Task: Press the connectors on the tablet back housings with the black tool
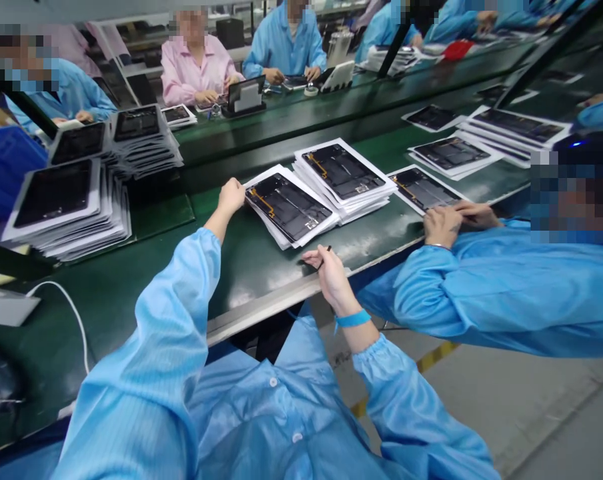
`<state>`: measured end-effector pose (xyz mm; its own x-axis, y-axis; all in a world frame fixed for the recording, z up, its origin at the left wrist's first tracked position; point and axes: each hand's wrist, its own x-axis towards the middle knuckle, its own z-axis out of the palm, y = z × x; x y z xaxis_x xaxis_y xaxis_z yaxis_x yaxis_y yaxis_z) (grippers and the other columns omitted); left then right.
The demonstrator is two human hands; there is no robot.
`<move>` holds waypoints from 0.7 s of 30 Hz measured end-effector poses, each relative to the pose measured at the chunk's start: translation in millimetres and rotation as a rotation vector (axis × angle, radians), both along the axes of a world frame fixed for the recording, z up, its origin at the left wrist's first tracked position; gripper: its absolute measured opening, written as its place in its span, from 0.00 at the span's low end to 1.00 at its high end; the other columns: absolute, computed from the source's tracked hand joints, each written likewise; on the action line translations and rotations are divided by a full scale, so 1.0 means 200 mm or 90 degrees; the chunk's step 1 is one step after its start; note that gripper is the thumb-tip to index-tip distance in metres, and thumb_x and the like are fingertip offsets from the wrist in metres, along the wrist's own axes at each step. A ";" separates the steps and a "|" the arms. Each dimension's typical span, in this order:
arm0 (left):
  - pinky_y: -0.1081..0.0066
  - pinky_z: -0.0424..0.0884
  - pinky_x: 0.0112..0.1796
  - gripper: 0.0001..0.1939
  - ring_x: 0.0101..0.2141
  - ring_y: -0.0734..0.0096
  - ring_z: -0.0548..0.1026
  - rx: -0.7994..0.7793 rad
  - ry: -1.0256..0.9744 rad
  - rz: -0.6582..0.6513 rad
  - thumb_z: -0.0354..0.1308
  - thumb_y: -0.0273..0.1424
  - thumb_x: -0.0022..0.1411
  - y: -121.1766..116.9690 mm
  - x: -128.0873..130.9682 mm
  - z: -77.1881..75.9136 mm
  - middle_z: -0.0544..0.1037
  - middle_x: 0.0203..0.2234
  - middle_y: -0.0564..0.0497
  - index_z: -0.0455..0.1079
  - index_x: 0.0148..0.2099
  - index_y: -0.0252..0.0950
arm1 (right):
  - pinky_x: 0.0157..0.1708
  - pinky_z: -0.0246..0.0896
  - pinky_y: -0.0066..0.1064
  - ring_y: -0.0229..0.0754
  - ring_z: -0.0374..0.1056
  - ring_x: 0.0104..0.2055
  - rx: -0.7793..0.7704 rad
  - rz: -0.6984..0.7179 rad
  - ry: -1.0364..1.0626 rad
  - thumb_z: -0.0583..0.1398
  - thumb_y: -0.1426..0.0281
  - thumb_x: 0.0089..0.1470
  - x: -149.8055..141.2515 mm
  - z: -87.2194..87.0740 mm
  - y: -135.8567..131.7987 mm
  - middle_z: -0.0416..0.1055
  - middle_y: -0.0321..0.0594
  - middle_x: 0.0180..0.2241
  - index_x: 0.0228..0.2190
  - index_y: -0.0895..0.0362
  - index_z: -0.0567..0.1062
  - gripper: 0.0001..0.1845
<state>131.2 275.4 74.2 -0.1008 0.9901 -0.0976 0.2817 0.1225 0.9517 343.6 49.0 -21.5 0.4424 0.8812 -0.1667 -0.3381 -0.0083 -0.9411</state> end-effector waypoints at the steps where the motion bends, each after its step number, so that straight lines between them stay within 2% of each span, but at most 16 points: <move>1: 0.52 0.84 0.57 0.22 0.56 0.56 0.82 -0.024 -0.031 -0.007 0.67 0.42 0.78 -0.04 -0.01 -0.01 0.80 0.60 0.41 0.75 0.66 0.36 | 0.46 0.78 0.40 0.45 0.80 0.36 -0.003 -0.009 0.008 0.70 0.53 0.59 0.01 0.01 0.01 0.83 0.42 0.30 0.24 0.50 0.78 0.18; 4: 0.52 0.84 0.56 0.23 0.55 0.57 0.82 -0.101 -0.134 -0.024 0.67 0.43 0.79 -0.16 -0.05 -0.06 0.80 0.60 0.41 0.75 0.66 0.35 | 0.43 0.80 0.38 0.44 0.82 0.34 -0.008 -0.041 0.032 0.72 0.56 0.59 0.03 0.04 0.05 0.82 0.41 0.28 0.22 0.50 0.73 0.21; 8: 0.53 0.85 0.55 0.23 0.54 0.57 0.82 -0.154 -0.288 -0.031 0.67 0.43 0.79 -0.29 -0.07 -0.11 0.80 0.59 0.41 0.75 0.66 0.35 | 0.36 0.83 0.36 0.40 0.80 0.28 -0.002 -0.071 0.040 0.76 0.59 0.55 0.05 0.12 0.09 0.79 0.33 0.26 0.26 0.50 0.70 0.22; 12: 0.52 0.84 0.55 0.23 0.55 0.57 0.82 -0.183 -0.381 -0.043 0.67 0.43 0.78 -0.32 -0.05 -0.11 0.80 0.60 0.41 0.75 0.66 0.35 | 0.28 0.78 0.27 0.35 0.74 0.23 0.008 -0.077 0.015 0.82 0.66 0.46 0.06 0.20 0.14 0.74 0.26 0.21 0.26 0.52 0.63 0.32; 14: 0.52 0.84 0.56 0.23 0.56 0.56 0.82 -0.191 -0.402 -0.052 0.67 0.43 0.78 -0.32 -0.05 -0.10 0.79 0.60 0.41 0.75 0.66 0.35 | 0.24 0.74 0.24 0.32 0.70 0.20 0.017 -0.083 0.003 0.83 0.70 0.44 0.07 0.22 0.15 0.69 0.23 0.19 0.26 0.52 0.61 0.35; 18: 0.52 0.84 0.56 0.23 0.56 0.56 0.82 -0.189 -0.430 -0.084 0.67 0.43 0.78 -0.34 -0.05 -0.08 0.79 0.60 0.41 0.75 0.66 0.35 | 0.20 0.68 0.22 0.30 0.64 0.18 0.043 -0.096 -0.001 0.81 0.73 0.47 0.10 0.26 0.17 0.63 0.20 0.17 0.26 0.52 0.62 0.32; 21: 0.53 0.84 0.55 0.22 0.54 0.57 0.82 -0.183 -0.457 -0.106 0.67 0.42 0.78 -0.36 -0.06 -0.06 0.80 0.59 0.42 0.75 0.65 0.35 | 0.21 0.66 0.22 0.31 0.64 0.20 0.051 -0.096 -0.003 0.81 0.73 0.47 0.13 0.28 0.18 0.63 0.20 0.18 0.26 0.51 0.61 0.32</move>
